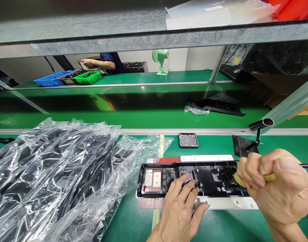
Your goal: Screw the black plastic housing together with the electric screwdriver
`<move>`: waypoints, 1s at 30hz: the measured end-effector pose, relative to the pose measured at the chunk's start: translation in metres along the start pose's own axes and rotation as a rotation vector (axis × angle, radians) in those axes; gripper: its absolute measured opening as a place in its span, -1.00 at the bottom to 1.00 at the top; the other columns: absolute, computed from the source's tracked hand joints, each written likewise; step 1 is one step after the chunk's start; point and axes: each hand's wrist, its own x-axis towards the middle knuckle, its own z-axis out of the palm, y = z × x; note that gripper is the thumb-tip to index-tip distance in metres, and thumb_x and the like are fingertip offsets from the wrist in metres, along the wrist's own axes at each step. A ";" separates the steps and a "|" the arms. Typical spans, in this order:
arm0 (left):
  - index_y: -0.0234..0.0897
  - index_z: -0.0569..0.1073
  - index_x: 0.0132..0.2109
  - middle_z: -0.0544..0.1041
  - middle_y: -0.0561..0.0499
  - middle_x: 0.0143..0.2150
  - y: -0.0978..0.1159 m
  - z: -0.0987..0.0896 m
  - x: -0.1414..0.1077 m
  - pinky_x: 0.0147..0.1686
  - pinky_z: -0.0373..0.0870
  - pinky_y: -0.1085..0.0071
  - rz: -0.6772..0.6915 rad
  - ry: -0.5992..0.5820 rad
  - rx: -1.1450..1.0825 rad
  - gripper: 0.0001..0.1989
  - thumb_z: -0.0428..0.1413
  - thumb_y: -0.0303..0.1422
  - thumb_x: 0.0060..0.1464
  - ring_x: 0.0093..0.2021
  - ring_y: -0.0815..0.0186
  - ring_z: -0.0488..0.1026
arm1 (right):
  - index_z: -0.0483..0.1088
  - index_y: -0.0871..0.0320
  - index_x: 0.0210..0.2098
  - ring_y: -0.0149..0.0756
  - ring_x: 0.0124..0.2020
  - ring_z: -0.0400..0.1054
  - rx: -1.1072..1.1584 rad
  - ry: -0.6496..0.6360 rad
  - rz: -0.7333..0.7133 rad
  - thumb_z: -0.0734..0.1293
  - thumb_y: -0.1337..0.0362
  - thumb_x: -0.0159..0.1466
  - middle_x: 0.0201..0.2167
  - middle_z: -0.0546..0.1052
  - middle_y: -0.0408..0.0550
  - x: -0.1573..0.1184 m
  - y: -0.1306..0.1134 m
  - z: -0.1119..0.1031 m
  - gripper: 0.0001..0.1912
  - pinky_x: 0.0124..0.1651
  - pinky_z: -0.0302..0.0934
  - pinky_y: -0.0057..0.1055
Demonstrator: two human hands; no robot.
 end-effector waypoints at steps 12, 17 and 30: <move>-0.30 0.51 0.06 0.59 -0.13 0.11 -0.001 0.001 -0.002 -0.03 0.57 -0.13 -0.013 -0.021 -0.011 -0.73 0.15 -0.25 0.32 0.22 -0.15 0.43 | 0.31 0.12 -0.62 -0.40 -0.74 0.03 0.002 0.003 -0.008 0.42 0.12 0.22 -0.79 0.17 -0.18 -0.001 0.000 0.000 -0.62 -0.71 -0.03 -0.45; -0.30 0.51 0.07 0.59 -0.14 0.11 -0.001 0.001 -0.001 -0.02 0.56 -0.12 -0.014 -0.020 -0.009 -0.72 0.14 -0.25 0.32 0.22 -0.15 0.44 | 0.30 0.12 -0.62 -0.40 -0.74 0.04 0.002 0.015 -0.011 0.42 0.13 0.23 -0.78 0.18 -0.18 -0.001 0.000 -0.001 -0.62 -0.71 -0.03 -0.46; -0.30 0.51 0.06 0.59 -0.14 0.11 0.000 0.001 0.000 -0.03 0.57 -0.12 -0.010 -0.013 -0.006 -0.73 0.14 -0.25 0.32 0.21 -0.13 0.44 | 0.31 0.13 -0.63 -0.40 -0.73 0.04 0.013 0.017 -0.009 0.42 0.12 0.22 -0.79 0.16 -0.17 -0.002 0.000 0.000 -0.62 -0.70 0.00 -0.45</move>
